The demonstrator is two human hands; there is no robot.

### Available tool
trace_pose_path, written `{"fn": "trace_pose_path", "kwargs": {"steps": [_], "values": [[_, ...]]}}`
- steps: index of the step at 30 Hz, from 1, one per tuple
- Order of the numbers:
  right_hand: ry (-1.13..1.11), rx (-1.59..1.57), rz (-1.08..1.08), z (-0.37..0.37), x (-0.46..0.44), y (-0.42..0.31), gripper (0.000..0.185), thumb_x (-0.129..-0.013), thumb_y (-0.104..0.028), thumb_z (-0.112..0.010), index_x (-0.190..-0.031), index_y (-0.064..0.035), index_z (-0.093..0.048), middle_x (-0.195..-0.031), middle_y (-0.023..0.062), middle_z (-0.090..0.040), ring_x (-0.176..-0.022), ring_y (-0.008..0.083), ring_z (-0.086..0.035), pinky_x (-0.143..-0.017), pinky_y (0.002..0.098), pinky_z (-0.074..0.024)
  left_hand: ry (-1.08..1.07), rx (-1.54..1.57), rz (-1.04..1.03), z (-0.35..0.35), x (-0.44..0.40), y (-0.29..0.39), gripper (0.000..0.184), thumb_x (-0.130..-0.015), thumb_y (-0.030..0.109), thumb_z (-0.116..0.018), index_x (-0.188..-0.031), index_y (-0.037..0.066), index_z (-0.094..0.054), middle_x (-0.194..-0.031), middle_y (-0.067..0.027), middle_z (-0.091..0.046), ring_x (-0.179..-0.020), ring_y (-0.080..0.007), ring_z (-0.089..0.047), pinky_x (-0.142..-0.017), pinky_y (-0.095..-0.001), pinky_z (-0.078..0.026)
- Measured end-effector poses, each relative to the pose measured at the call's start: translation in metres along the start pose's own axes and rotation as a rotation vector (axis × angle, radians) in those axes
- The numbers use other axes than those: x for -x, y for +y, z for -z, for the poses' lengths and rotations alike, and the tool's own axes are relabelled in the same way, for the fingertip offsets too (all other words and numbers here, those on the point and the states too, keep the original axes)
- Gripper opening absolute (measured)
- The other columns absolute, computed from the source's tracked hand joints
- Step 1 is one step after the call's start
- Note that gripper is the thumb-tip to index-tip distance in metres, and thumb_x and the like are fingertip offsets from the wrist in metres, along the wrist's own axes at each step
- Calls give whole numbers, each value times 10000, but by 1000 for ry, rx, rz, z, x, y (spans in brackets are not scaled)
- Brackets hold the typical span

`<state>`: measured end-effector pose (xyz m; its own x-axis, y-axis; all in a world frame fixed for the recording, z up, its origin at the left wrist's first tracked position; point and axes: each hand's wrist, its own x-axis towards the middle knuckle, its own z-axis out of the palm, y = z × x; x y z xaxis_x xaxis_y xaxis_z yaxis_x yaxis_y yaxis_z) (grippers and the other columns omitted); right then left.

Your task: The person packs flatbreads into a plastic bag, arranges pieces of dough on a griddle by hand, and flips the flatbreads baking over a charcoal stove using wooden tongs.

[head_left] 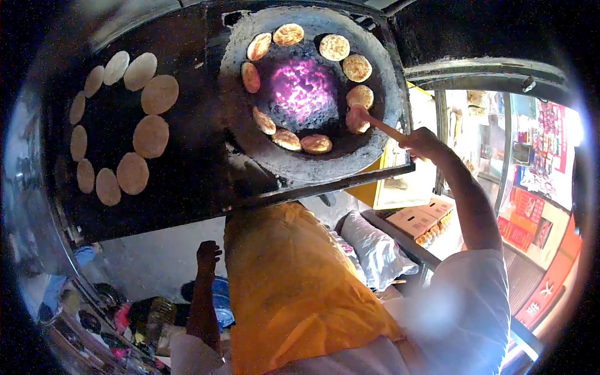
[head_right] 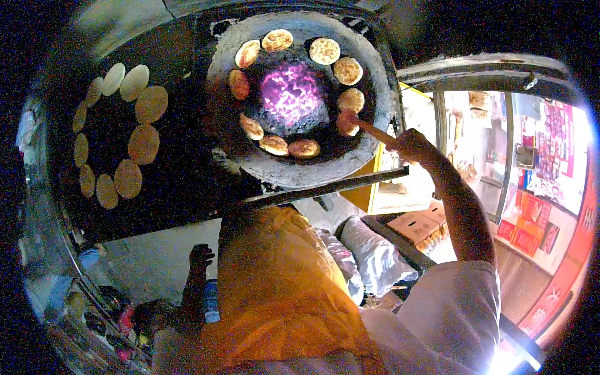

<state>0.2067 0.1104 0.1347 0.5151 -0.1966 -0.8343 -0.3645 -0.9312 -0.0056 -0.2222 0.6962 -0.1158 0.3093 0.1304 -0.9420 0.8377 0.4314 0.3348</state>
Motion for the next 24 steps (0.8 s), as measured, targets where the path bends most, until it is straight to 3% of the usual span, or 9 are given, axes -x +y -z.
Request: {"fn": "trace_pose_path", "kwargs": {"steps": [1, 4, 5, 12, 16, 18, 19, 20, 24], "values": [[22, -209, -121, -2, 2, -2, 308, -837, -244, -749, -946, 37, -689, -727, 183, -679, -577, 226, -682, -544, 331, -574, -18, 29, 12, 5, -4, -3, 189, -907, 208, -663, -1059, 121, -593, -882, -60, -641, -691, -179, -639, -533, -273, -453], [-23, -374, -118, -6, 7, 1, 349, -828, -253, -759, -928, 71, -676, -700, 191, -671, -576, 241, -679, -545, 359, -588, 3, 7, 6, 3, 0, -2, 200, -901, 213, -670, -1057, 113, -594, -885, -66, -642, -700, -183, -638, -534, -278, -451], [-54, -413, -68, -10, 8, 7, 286, -874, -241, -690, -923, 40, -675, -698, 121, -668, -563, 203, -654, -500, 322, -534, 36, -46, -14, 1, 3, -2, 211, -897, 219, -676, -1057, 108, -594, -887, -70, -643, -699, -187, -637, -531, -281, -451], [-288, -438, 109, 4, 1, 34, 422, -873, -374, -688, -870, 48, -671, -682, 167, -679, -530, 241, -671, -493, 346, -561, -182, 230, 40, 31, -14, -22, 230, -900, 239, -674, -1072, 111, -592, -889, -74, -640, -688, -189, -628, -519, -274, -440], [-193, -219, -130, 13, 51, -4, 462, -892, -442, -637, -881, 19, -672, -702, 170, -687, -540, 251, -668, -536, 383, -555, -81, 120, 32, 24, -14, -14, 236, -898, 263, -679, -1072, 122, -604, -881, -65, -645, -687, -189, -632, -497, -264, -427], [4, 402, 243, 12, 85, -27, 387, -858, -382, -683, -998, -22, -655, -803, 148, -695, -727, 253, -696, -670, 380, -559, -72, 45, -19, 16, -10, -10, 235, -895, 269, -684, -1067, 126, -610, -880, -63, -649, -689, -189, -636, -490, -262, -423], [168, 412, 213, 1, 102, -39, 438, -829, -370, -700, -1136, -69, -611, -996, 166, -691, -921, 308, -678, -821, 416, -538, -51, 10, -6, 12, -7, -5, 221, -892, 257, -685, -1057, 129, -613, -881, -59, -652, -696, -183, -640, -498, -264, -424], [216, 415, 294, -9, 105, -44, 526, -806, -360, -712, -1203, -52, -559, -1083, 193, -665, -963, 347, -660, -873, 446, -517, -29, -25, 6, 7, -6, 0, 208, -888, 246, -686, -1047, 132, -615, -883, -55, -656, -702, -178, -644, -507, -265, -425], [265, 608, 444, -54, 91, -72, 584, -768, -341, -713, -1237, -46, -527, -986, 179, -654, -924, 352, -652, -833, 473, -507, 6, -2, 72, -6, -2, 16, 188, -884, 221, -682, -1036, 134, -616, -887, -49, -662, -714, -166, -649, -532, -278, -430]]}}
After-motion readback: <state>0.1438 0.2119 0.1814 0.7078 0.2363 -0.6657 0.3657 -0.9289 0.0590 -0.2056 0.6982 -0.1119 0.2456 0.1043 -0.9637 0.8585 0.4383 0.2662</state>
